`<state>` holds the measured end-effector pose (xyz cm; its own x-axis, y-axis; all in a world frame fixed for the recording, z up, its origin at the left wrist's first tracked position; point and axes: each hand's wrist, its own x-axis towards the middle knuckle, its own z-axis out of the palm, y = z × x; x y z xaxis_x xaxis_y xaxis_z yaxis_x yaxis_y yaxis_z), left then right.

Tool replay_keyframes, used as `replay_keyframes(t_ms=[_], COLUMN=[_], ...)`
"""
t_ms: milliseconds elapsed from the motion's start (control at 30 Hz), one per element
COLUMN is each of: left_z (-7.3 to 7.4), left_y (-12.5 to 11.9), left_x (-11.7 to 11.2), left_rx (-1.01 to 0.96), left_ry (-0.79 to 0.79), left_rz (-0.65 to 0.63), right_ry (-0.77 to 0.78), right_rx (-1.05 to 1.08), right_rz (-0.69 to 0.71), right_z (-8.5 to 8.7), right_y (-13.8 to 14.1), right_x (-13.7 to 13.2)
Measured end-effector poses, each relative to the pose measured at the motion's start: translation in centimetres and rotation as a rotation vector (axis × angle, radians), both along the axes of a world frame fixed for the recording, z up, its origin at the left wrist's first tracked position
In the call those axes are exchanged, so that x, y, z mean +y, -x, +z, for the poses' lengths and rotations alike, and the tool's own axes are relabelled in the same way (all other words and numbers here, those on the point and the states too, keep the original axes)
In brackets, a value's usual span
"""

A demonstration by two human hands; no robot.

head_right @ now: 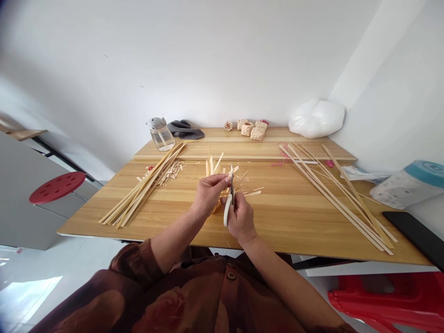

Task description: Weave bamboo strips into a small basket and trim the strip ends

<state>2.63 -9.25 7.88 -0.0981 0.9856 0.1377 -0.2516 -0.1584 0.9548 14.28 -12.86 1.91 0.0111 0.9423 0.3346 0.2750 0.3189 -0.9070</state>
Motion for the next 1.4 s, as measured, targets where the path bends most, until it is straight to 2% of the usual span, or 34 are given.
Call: replay_keyframes(t_ms=[333, 567, 700, 833, 967, 1167, 1300, 1400], left_z=[-0.1, -0.4, -0.9, -1.7, -2.5, -3.2, -2.6, -1.9], left_y=[0.1, 0.3, 1.3, 2.5, 3.3, 3.7, 4.1, 4.4], left_x=[-0.1, 0.2, 0.3, 0.4, 0.6, 1.0, 1.3, 1.4], left_rx=[0.016, 0.092, 0.344, 0.671, 0.803, 0.758, 0.674, 0.582], left_ry=[-0.015, -0.045, -0.197, -0.415, -0.529, -0.532, -0.493, -0.457], left_rz=[0.013, 0.022, 0.067, 0.190, 0.252, 0.187, 0.163, 0.071], right_ry=[-0.002, 0.007, -0.024, -0.086, -0.077, -0.016, 0.018, 0.013], right_rx=[-0.029, 0.033, 0.197, 0.344, 0.396, 0.390, 0.394, 0.407], right_rz=[-0.010, 0.028, 0.089, 0.115, 0.111, 0.071, 0.090, 0.088], right_z=[0.1, 0.0, -0.5, -1.3, -1.9, -2.1, -1.9, -1.6], right_y=[0.4, 0.1, -0.5, -1.6, -2.3, -2.5, -2.6, -2.6], right_x=[-0.1, -0.2, -0.9, -1.4, -1.3, -1.3, -1.9, -2.0])
